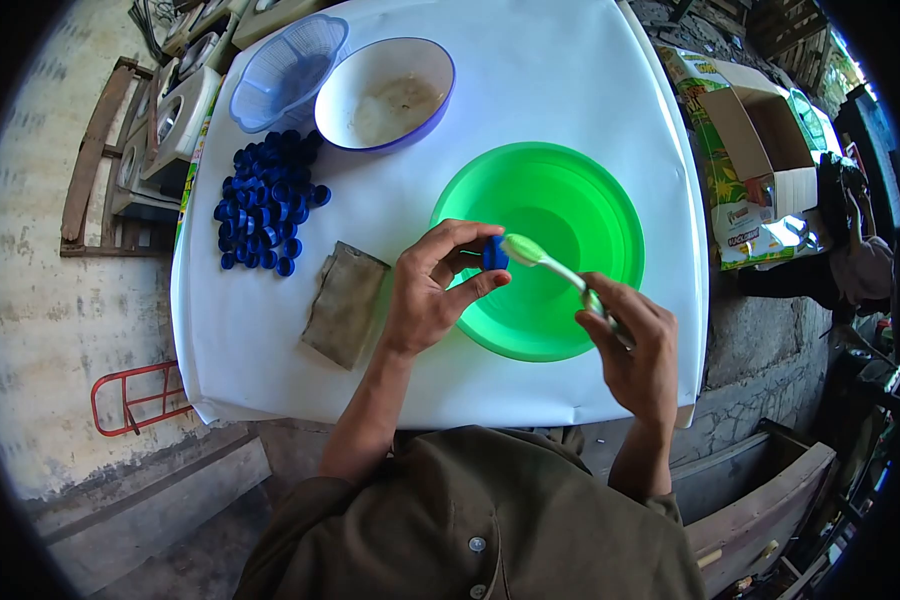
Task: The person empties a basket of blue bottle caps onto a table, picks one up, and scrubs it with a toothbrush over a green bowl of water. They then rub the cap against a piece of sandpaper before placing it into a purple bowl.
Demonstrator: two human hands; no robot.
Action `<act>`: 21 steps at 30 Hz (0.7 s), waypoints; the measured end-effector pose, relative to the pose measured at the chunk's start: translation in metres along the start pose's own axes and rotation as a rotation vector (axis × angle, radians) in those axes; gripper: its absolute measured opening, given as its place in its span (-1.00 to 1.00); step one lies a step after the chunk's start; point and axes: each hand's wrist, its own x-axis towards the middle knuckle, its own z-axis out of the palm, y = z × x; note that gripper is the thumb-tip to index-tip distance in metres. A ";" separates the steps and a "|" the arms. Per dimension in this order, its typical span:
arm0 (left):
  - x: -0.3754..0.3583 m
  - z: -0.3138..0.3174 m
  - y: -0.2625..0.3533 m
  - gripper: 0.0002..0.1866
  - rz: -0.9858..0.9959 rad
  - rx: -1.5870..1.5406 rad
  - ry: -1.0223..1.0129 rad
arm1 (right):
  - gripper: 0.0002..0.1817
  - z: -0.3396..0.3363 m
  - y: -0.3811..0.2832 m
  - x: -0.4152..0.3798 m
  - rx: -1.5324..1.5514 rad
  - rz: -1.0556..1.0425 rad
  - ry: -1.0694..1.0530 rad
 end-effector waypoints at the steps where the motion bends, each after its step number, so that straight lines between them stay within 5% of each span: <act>1: 0.001 0.001 0.000 -0.60 0.009 0.004 -0.015 | -0.66 0.003 -0.002 -0.001 0.003 -0.014 -0.002; 21: 0.006 -0.002 0.008 -0.57 -0.021 -0.011 -0.168 | -0.61 0.000 0.011 -0.005 -0.008 -0.060 -0.010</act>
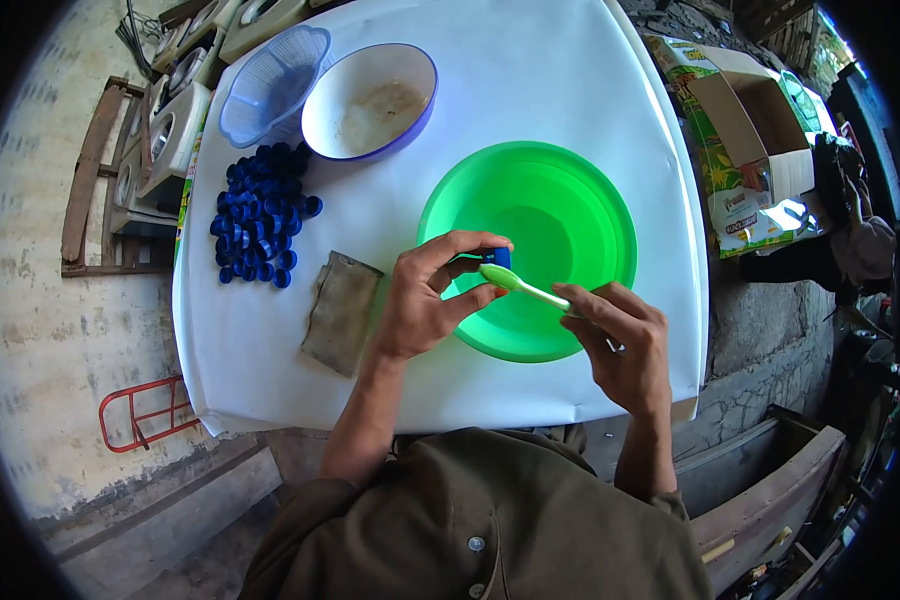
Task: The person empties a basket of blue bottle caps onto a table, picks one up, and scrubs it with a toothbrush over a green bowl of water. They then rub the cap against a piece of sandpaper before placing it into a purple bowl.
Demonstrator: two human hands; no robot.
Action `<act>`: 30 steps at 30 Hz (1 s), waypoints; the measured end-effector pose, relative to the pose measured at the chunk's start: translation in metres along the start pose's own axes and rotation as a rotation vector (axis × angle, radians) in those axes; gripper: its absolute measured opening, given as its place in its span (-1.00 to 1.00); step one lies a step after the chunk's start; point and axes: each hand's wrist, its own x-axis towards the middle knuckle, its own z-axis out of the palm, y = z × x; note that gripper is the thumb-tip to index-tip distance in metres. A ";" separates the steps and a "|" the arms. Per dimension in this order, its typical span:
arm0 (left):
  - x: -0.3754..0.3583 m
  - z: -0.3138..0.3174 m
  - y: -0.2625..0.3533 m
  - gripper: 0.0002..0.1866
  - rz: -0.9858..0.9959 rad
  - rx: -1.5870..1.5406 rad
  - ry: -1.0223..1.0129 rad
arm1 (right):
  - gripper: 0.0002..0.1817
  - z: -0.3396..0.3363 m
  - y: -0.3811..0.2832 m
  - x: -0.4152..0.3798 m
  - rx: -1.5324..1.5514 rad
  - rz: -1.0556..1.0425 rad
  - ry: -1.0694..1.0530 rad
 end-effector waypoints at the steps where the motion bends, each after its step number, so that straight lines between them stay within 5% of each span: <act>1: 0.001 0.001 0.001 -0.57 0.006 0.011 0.016 | -0.61 0.001 0.002 0.001 -0.005 0.015 0.000; 16: -0.003 0.013 0.003 -0.57 0.060 -0.012 0.185 | -0.78 0.019 0.014 -0.002 -0.047 0.021 0.209; 30: -0.004 0.014 0.006 -0.56 0.110 0.086 0.247 | -0.79 0.026 -0.008 -0.003 -0.024 -0.032 0.177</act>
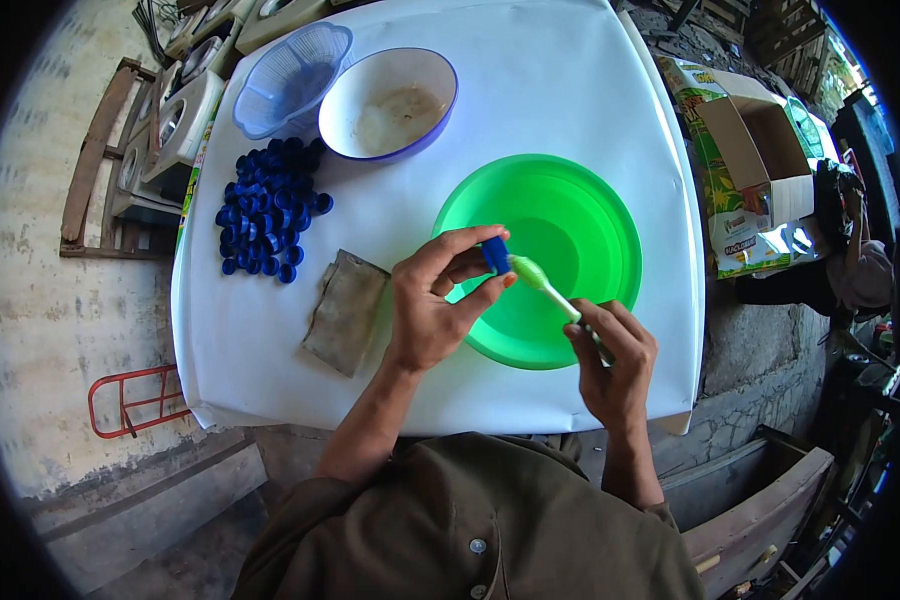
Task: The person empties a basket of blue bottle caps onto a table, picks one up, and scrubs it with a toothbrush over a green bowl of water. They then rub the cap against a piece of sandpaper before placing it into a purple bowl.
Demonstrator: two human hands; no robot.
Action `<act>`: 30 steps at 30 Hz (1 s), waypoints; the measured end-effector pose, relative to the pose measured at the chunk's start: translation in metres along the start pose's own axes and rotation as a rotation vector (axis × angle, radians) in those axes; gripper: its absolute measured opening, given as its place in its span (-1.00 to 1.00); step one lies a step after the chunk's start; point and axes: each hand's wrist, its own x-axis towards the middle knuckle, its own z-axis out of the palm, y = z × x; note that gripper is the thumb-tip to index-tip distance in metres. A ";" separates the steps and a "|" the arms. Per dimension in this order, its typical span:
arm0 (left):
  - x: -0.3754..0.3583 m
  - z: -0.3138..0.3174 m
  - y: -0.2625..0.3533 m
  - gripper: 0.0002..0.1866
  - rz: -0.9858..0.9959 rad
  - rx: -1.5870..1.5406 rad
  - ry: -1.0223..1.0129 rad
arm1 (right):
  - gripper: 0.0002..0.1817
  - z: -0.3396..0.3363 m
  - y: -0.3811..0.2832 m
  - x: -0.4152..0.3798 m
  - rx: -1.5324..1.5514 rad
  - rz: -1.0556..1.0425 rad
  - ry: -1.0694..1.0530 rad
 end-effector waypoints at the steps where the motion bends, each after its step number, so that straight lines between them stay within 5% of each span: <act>1: -0.002 0.002 0.000 -0.56 0.011 0.005 -0.008 | -0.79 0.001 -0.004 0.000 0.014 -0.014 -0.010; 15: -0.008 0.008 -0.005 -0.54 0.227 0.240 0.059 | -0.79 0.004 0.010 0.003 -0.026 0.062 0.036; 30: -0.008 0.009 -0.012 -0.52 0.216 0.238 0.048 | -0.84 0.001 0.004 -0.002 0.044 0.139 -0.053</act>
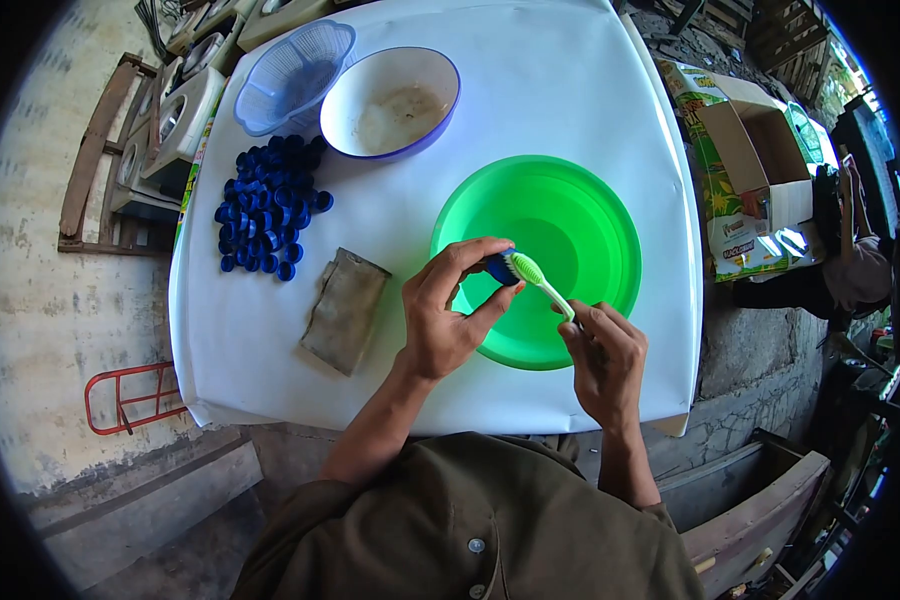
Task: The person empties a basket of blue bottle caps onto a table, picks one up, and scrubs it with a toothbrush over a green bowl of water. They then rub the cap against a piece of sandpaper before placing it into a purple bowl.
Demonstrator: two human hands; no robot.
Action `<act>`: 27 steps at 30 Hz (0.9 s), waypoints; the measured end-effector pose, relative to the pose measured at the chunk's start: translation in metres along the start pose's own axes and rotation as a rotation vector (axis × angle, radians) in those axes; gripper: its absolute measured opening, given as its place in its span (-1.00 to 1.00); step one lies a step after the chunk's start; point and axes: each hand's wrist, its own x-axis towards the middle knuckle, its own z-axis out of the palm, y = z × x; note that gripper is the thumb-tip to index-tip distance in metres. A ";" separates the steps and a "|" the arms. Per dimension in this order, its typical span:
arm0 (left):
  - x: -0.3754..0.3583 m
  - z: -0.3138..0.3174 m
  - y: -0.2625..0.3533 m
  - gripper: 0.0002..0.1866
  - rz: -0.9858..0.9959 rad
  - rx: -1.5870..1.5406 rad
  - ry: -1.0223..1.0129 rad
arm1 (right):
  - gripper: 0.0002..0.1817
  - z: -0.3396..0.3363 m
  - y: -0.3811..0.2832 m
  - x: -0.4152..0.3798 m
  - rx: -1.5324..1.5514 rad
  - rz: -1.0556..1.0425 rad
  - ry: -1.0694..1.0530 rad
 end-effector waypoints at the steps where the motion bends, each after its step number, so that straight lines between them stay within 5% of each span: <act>1: 0.000 0.000 -0.001 -0.52 0.013 0.004 0.014 | -0.84 0.001 0.002 -0.001 0.009 0.009 0.003; 6: -0.001 0.004 -0.002 -0.53 0.053 -0.032 0.022 | -0.83 0.000 0.007 -0.002 0.021 0.035 0.020; 13: -0.008 -0.002 -0.006 -0.58 -0.191 -0.618 -0.077 | -0.82 0.001 0.005 -0.002 0.009 0.064 0.009; 27: -0.007 -0.002 -0.012 -0.57 -0.330 -0.947 -0.038 | -0.84 0.001 -0.001 -0.009 0.034 -0.003 0.042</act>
